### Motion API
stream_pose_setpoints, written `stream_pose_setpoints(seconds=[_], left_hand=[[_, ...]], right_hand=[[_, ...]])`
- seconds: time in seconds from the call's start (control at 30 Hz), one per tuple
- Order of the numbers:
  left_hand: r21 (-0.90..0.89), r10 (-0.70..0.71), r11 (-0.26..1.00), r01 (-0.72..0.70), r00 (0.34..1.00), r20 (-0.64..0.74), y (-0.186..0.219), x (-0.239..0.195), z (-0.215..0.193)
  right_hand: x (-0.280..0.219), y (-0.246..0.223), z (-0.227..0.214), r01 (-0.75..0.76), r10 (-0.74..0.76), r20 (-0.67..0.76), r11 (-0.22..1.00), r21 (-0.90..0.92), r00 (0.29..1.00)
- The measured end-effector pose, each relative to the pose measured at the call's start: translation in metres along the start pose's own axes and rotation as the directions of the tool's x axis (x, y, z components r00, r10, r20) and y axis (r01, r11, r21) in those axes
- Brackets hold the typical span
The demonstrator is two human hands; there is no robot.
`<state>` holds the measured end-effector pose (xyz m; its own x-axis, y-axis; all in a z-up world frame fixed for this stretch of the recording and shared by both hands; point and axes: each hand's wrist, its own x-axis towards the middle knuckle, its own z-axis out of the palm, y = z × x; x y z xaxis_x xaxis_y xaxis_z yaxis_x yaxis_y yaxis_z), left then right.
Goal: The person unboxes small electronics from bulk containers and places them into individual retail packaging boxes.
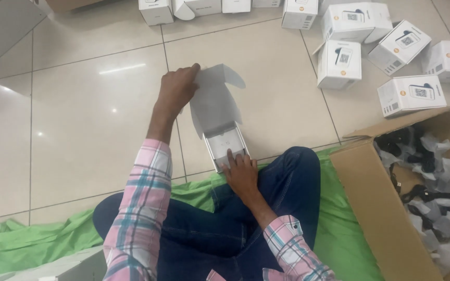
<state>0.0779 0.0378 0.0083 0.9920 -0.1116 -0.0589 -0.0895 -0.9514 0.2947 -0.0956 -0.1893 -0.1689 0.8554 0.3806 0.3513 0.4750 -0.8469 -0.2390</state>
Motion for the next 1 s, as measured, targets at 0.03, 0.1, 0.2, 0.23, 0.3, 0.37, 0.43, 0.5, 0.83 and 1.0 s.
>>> stream_pose_setpoints(seconds=[0.03,0.1,0.2,0.23,0.3,0.37,0.43,0.5,0.83,1.0], left_hand=[[0.116,0.030,0.993,-0.020,0.996,-0.079,-0.010,0.015,0.020],[0.229,0.063,0.973,-0.026,0.986,-0.156,-0.027,0.038,0.061],[0.402,0.114,0.915,-0.035,0.978,-0.173,-0.042,0.061,0.121],[0.416,0.089,0.909,-0.014,0.983,-0.159,-0.046,0.067,0.140],[0.423,0.053,0.906,0.010,0.989,-0.136,-0.048,0.068,0.165],[0.436,0.048,0.899,0.049,0.977,-0.210,-0.044,0.061,0.170],[0.406,0.065,0.913,0.043,0.966,-0.250,-0.034,0.038,0.162],[0.383,0.087,0.923,0.035,0.950,-0.298,-0.025,0.005,0.151],[-0.422,-0.246,0.878,0.226,0.969,0.008,-0.007,-0.173,0.175],[-0.496,-0.198,0.842,0.211,0.977,0.078,-0.017,-0.170,0.203]], right_hand=[[0.000,-0.001,-0.001,0.004,-0.004,-0.014,1.000,-0.011,1.000],[0.001,0.000,-0.001,0.013,-0.014,-0.024,1.000,-0.024,1.000],[0.002,0.000,0.000,-0.023,0.023,0.013,1.000,-0.005,1.000],[0.002,0.000,0.001,-0.029,0.028,0.021,0.999,0.029,0.999],[0.000,0.002,0.002,-0.034,0.032,0.044,0.997,0.065,0.999],[0.001,0.001,0.000,-0.033,0.029,0.049,0.996,0.084,0.998],[0.002,0.001,-0.003,-0.020,0.017,0.032,0.996,0.081,0.999],[0.005,0.000,-0.005,-0.006,0.006,0.003,0.997,0.079,1.000],[0.015,-0.009,-0.021,-0.223,0.113,0.236,0.831,0.511,0.965],[0.059,0.008,-0.021,0.129,-0.162,0.108,0.955,0.266,0.981]])
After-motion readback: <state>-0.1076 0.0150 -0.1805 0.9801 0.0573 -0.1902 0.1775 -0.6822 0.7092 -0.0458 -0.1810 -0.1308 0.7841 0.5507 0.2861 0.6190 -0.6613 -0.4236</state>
